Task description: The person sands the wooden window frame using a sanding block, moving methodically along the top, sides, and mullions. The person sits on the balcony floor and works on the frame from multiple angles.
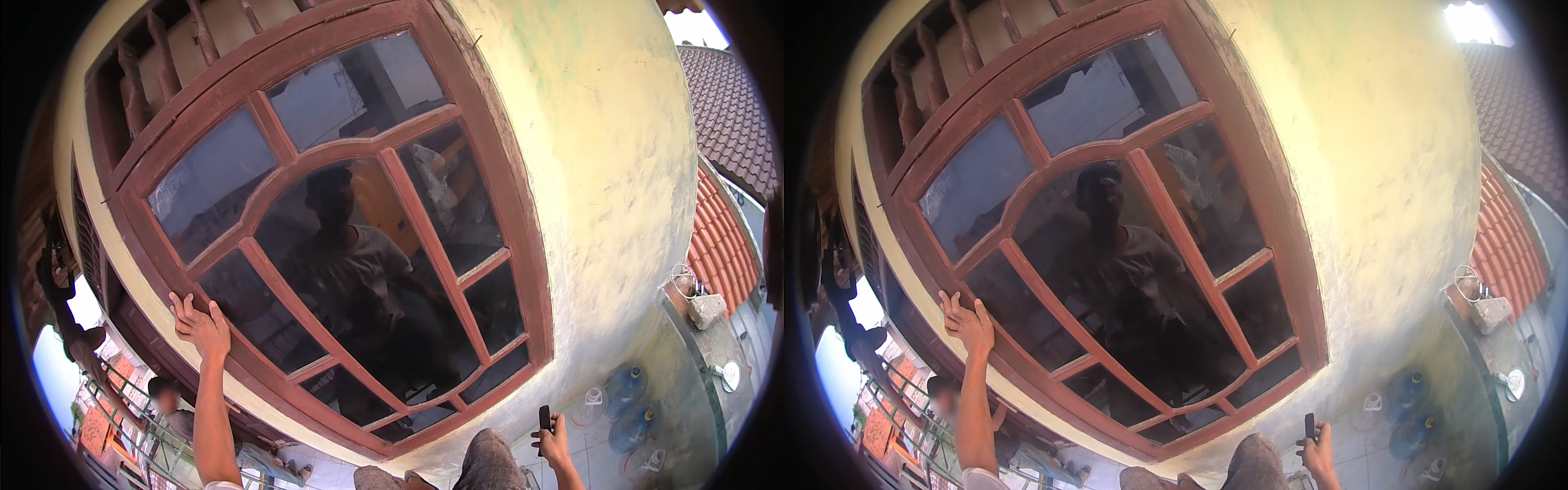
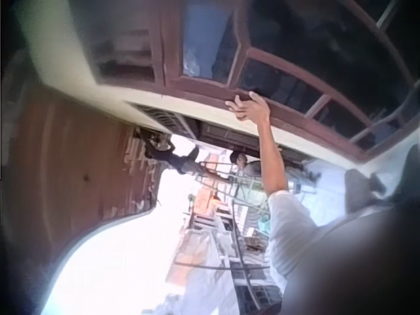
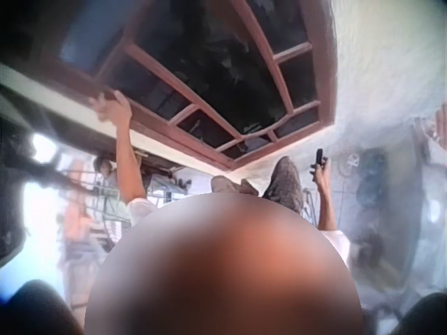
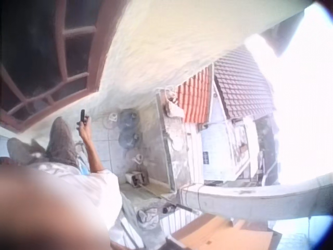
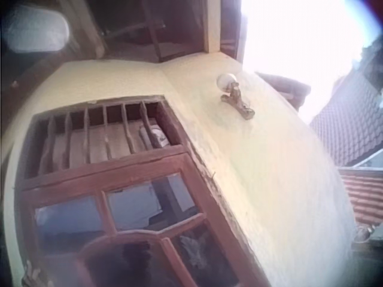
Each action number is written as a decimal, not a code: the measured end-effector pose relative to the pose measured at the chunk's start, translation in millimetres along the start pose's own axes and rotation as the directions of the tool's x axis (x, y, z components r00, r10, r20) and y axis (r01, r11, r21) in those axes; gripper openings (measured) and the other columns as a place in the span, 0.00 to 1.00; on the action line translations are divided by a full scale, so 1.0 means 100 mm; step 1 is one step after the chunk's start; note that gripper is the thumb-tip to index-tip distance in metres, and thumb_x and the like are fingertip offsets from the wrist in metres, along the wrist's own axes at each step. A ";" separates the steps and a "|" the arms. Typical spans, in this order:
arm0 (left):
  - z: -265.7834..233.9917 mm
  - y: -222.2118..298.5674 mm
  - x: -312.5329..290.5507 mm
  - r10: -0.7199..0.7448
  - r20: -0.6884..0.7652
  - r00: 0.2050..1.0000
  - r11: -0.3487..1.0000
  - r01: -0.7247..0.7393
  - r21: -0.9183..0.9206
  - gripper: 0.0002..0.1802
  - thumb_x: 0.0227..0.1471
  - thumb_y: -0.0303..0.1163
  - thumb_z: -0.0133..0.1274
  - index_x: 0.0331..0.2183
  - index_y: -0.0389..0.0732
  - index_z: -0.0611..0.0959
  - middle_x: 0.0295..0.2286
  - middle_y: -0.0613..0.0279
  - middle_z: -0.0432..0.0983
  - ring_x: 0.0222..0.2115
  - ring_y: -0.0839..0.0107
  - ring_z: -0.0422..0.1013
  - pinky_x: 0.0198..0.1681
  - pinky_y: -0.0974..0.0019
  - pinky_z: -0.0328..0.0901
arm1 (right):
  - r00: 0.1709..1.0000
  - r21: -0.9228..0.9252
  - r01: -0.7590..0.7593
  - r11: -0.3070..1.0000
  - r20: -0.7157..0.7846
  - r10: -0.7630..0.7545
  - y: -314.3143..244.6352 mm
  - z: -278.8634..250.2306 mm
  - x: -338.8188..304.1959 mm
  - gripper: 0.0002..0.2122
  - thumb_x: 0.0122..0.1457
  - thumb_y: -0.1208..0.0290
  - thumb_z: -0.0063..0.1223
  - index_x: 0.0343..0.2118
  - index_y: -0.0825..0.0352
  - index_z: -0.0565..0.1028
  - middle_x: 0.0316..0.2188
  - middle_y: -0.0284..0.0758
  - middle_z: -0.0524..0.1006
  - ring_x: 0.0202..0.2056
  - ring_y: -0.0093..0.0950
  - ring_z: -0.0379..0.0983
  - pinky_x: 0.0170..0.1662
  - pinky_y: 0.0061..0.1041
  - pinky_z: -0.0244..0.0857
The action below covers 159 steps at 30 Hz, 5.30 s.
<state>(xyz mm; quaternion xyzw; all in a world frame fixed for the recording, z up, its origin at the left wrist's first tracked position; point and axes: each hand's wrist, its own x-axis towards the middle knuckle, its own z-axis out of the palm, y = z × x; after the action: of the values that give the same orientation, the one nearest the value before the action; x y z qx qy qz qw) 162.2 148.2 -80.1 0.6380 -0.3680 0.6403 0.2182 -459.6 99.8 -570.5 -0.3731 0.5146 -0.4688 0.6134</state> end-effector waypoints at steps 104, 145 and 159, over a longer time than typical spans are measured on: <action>-2.77 1.27 -3.74 0.467 0.878 -0.108 -0.187 0.958 0.218 0.19 0.68 0.38 0.60 0.49 0.31 0.82 0.40 0.66 0.80 0.37 0.80 0.73 0.44 0.71 0.70 | 0.496 -0.048 0.367 0.929 0.855 -0.151 -0.74 2.52 -1.40 0.17 0.65 0.60 0.67 0.46 0.71 0.82 0.34 0.35 0.85 0.36 0.24 0.76 0.46 0.29 0.72; -1.47 0.97 0.03 0.466 0.541 0.700 0.604 0.195 -0.773 0.32 0.62 0.34 0.61 0.65 0.41 0.71 0.62 0.48 0.70 0.65 0.48 0.65 0.69 0.49 0.58 | 0.583 0.728 -0.628 0.275 0.674 -0.454 -2.06 1.96 -0.09 0.23 0.66 0.65 0.44 0.64 0.57 0.66 0.31 0.34 0.68 0.20 0.23 0.64 0.19 0.22 0.59; -0.45 0.31 1.39 0.110 -0.039 0.993 0.891 -0.116 -0.438 0.19 0.65 0.35 0.57 0.56 0.47 0.80 0.54 0.61 0.77 0.58 0.58 0.71 0.64 0.48 0.60 | 0.597 0.709 -0.128 0.694 0.614 -0.517 -2.95 2.06 0.05 0.26 0.72 0.55 0.43 0.70 0.54 0.62 0.42 0.37 0.73 0.37 0.31 0.71 0.45 0.36 0.69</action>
<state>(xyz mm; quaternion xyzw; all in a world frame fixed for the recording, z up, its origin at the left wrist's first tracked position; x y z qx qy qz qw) 96.7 135.4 53.9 0.5455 -0.5380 0.5566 0.3213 -314.0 6.8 -254.6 -0.3389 -0.0668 -0.4845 0.8037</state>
